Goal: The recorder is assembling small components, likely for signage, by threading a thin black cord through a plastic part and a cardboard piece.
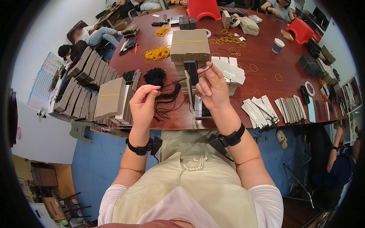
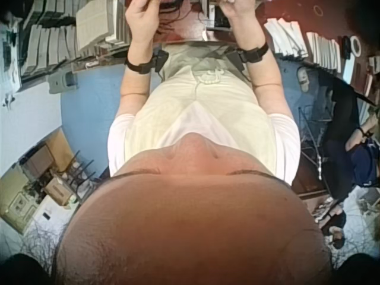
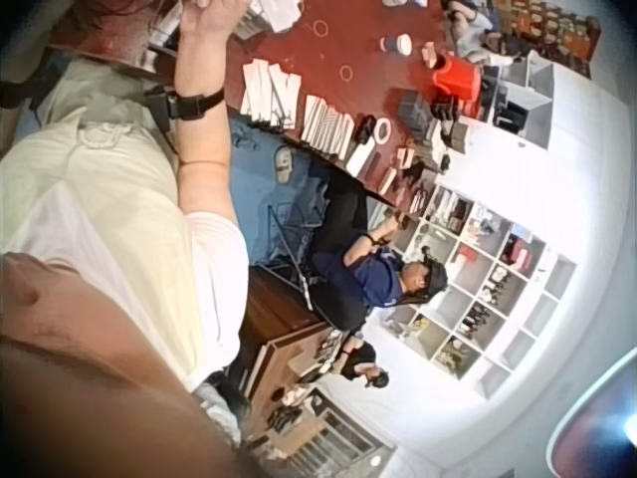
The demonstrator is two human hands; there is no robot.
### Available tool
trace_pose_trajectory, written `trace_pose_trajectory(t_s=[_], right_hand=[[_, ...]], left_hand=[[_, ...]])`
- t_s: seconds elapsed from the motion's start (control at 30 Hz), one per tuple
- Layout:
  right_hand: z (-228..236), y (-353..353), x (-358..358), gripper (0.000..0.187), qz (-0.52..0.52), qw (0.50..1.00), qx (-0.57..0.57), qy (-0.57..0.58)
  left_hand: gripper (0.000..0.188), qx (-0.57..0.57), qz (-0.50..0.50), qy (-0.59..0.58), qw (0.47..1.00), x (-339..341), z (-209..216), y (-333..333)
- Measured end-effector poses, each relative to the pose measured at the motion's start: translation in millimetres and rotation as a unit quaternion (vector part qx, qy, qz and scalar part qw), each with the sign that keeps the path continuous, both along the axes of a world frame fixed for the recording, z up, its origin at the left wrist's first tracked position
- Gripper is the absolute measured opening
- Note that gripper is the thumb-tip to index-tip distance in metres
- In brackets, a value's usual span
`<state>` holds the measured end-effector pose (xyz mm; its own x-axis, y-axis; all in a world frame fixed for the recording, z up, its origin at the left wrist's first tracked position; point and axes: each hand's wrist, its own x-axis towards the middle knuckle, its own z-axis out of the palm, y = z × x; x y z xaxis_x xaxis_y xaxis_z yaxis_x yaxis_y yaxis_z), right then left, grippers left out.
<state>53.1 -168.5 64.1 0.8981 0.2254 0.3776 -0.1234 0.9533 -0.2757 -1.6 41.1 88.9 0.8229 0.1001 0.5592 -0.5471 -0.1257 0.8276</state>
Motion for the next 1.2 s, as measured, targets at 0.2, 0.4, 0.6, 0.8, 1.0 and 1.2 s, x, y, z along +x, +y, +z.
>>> trace_pose_trajectory(t_s=[0.2, 0.4, 0.6, 0.8, 1.0, 1.2], right_hand=[[6, 2, -16, 0.024, -0.09, 0.971, -0.222, -0.022], [30, 23, -35, 0.023, -0.082, 0.866, -0.489, -0.059], [13, 18, -26, 0.016, -0.072, 0.906, -0.414, -0.045], [-4, 17, -22, 0.012, 0.03, 0.933, -0.358, -0.031], [21, -4, -28, 0.011, -0.131, 0.755, -0.63, -0.124], [5, -20, -23, 0.015, 0.005, 0.867, -0.489, -0.092]], left_hand=[[0.006, 0.118, 0.014, -0.027, 0.993, -3, -2, -6], [0.013, 0.201, 0.021, -0.125, 0.971, 1, 20, -18], [0.042, 0.029, -0.094, 0.092, 0.991, 4, -7, -16], [0.039, 0.05, -0.243, 0.222, 0.943, 7, -38, -16], [0.04, 0.224, -0.138, 0.087, 0.961, 0, -59, -14], [0.041, 0.211, -0.134, 0.087, 0.964, 4, -74, -11]])
